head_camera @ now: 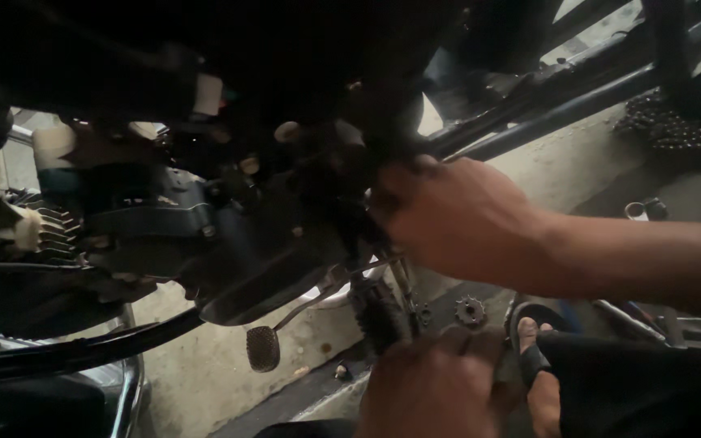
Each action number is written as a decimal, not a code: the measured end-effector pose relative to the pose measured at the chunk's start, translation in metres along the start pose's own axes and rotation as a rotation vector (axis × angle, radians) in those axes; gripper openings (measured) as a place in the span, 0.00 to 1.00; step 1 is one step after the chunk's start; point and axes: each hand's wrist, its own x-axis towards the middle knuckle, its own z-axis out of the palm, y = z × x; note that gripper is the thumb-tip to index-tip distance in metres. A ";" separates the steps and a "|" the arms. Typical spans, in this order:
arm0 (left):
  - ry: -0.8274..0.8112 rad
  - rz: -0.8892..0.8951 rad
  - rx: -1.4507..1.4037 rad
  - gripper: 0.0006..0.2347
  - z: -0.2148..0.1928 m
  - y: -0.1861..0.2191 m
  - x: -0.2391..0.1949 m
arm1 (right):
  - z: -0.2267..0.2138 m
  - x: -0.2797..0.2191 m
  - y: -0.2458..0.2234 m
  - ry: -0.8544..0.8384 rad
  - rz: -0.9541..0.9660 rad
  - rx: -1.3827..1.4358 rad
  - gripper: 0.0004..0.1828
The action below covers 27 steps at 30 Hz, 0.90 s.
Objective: The person is working on a motorcycle engine, using a screwdriver to adjust or tighten components. The task involves precise hand movements and tool manipulation.
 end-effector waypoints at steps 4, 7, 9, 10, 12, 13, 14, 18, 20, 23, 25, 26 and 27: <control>0.020 0.060 -0.002 0.18 0.006 -0.003 0.002 | -0.006 -0.007 0.004 0.027 -0.010 -0.048 0.17; 0.078 0.088 -0.065 0.19 0.012 -0.011 -0.003 | -0.008 -0.011 0.002 0.152 -0.072 -0.125 0.17; 0.218 0.155 -0.012 0.19 0.011 -0.013 -0.002 | -0.010 -0.010 0.004 -0.059 -0.005 -0.117 0.18; 0.182 0.144 -0.017 0.18 0.011 -0.013 -0.001 | -0.009 -0.008 0.005 -0.013 -0.010 -0.093 0.19; 0.111 0.124 -0.031 0.17 0.010 -0.014 0.000 | -0.006 -0.004 0.004 0.075 -0.023 -0.048 0.20; 0.111 0.115 -0.023 0.17 0.010 -0.013 0.000 | -0.005 -0.003 0.003 0.021 -0.006 -0.042 0.19; 0.112 0.105 -0.014 0.17 0.009 -0.013 0.000 | -0.004 -0.001 0.002 -0.031 0.008 -0.035 0.18; 0.022 -0.011 -0.038 0.17 0.004 -0.005 -0.004 | -0.008 0.000 0.000 -0.274 0.086 0.028 0.13; -0.004 0.039 0.039 0.18 0.003 -0.003 -0.003 | -0.009 -0.003 0.001 -0.205 0.041 -0.053 0.15; -0.046 0.053 0.062 0.18 0.008 -0.004 -0.003 | -0.005 -0.003 -0.005 -0.143 0.018 -0.088 0.19; -0.038 0.037 0.084 0.18 0.008 -0.004 0.000 | -0.005 -0.002 -0.006 -0.087 0.020 -0.079 0.20; -0.013 0.022 0.099 0.18 0.009 -0.003 0.001 | -0.005 -0.002 -0.006 -0.055 0.012 -0.073 0.20; 0.011 0.007 0.115 0.20 0.008 -0.002 0.002 | -0.005 -0.002 -0.005 -0.024 0.004 -0.067 0.20</control>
